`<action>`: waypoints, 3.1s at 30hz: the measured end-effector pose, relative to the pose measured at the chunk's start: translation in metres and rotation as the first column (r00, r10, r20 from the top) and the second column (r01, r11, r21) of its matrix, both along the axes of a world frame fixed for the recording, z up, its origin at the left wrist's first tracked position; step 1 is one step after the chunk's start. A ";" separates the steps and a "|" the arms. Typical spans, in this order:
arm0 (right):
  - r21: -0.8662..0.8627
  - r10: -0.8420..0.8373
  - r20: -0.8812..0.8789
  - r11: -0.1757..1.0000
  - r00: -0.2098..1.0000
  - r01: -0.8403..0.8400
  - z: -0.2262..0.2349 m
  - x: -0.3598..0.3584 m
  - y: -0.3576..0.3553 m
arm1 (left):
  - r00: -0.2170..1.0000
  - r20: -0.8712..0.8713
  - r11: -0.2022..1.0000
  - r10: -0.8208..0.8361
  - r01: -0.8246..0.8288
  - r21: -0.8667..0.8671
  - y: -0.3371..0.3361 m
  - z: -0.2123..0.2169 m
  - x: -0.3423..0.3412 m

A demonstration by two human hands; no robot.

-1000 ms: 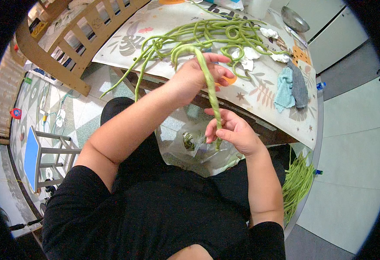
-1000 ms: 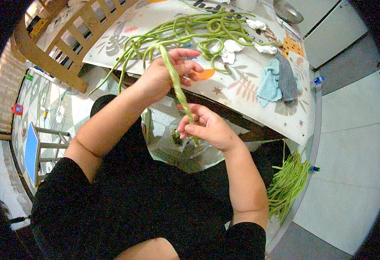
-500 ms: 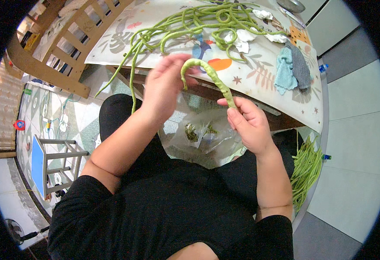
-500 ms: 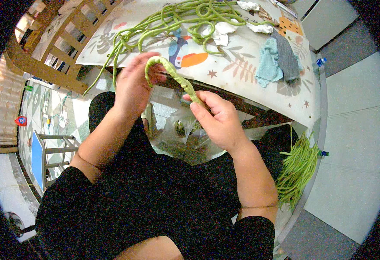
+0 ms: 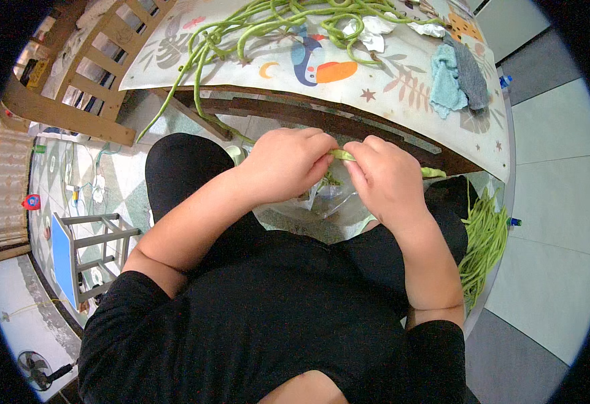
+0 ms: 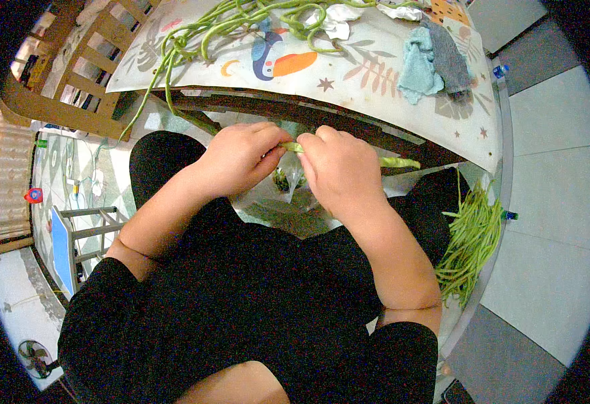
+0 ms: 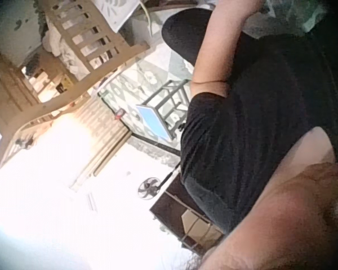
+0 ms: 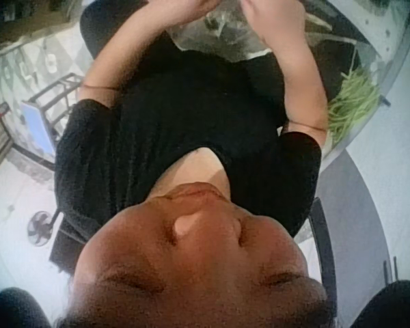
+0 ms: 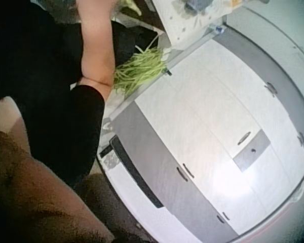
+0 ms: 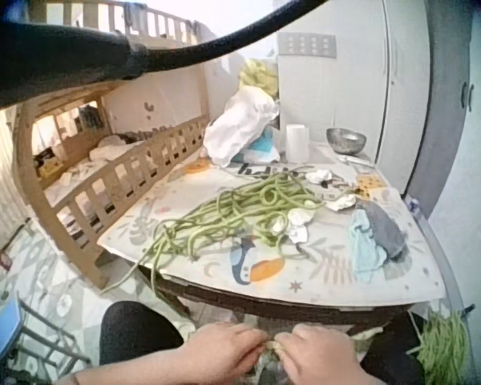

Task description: The person sits on the floor and snaps the ends off long green beans by hand. They place the trimmed beans into a pile on the floor and discard the ends into a plastic bag.

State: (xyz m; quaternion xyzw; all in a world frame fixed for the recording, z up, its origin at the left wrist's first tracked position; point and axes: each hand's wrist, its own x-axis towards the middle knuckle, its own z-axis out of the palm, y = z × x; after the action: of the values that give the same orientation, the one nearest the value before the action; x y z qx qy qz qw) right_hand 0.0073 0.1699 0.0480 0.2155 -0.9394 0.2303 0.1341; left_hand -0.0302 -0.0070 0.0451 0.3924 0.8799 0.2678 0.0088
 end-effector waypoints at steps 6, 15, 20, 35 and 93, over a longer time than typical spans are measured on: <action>-0.154 -0.078 0.175 0.982 0.981 0.105 -0.006 0.003 0.001 | 0.981 -0.128 0.986 0.146 -0.133 0.099 0.011 -0.017 0.006; -0.639 -0.121 0.299 0.712 0.947 0.293 -0.012 0.017 -0.020 | 0.946 -0.267 0.938 0.182 -0.085 0.337 0.019 -0.013 0.011; -0.032 -0.080 -0.215 0.997 0.973 0.075 -0.007 0.005 0.000 | 0.950 -0.312 0.995 0.007 0.026 0.102 0.010 -0.011 -0.001; -0.621 0.073 0.346 0.765 0.936 0.170 -0.016 0.014 -0.015 | 0.977 -0.096 0.885 0.188 -0.127 0.447 0.010 -0.014 0.011; -0.354 0.154 0.051 0.927 0.987 -0.126 0.010 0.015 0.003 | 0.901 0.424 0.685 -0.091 -0.253 0.683 0.002 -0.008 0.025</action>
State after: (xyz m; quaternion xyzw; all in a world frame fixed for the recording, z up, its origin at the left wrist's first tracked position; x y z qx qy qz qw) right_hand 0.0222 0.1733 0.0577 0.2455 -0.8703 0.4107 0.1170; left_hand -0.0053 -0.0045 0.0374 0.2551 0.6950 0.6715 0.0325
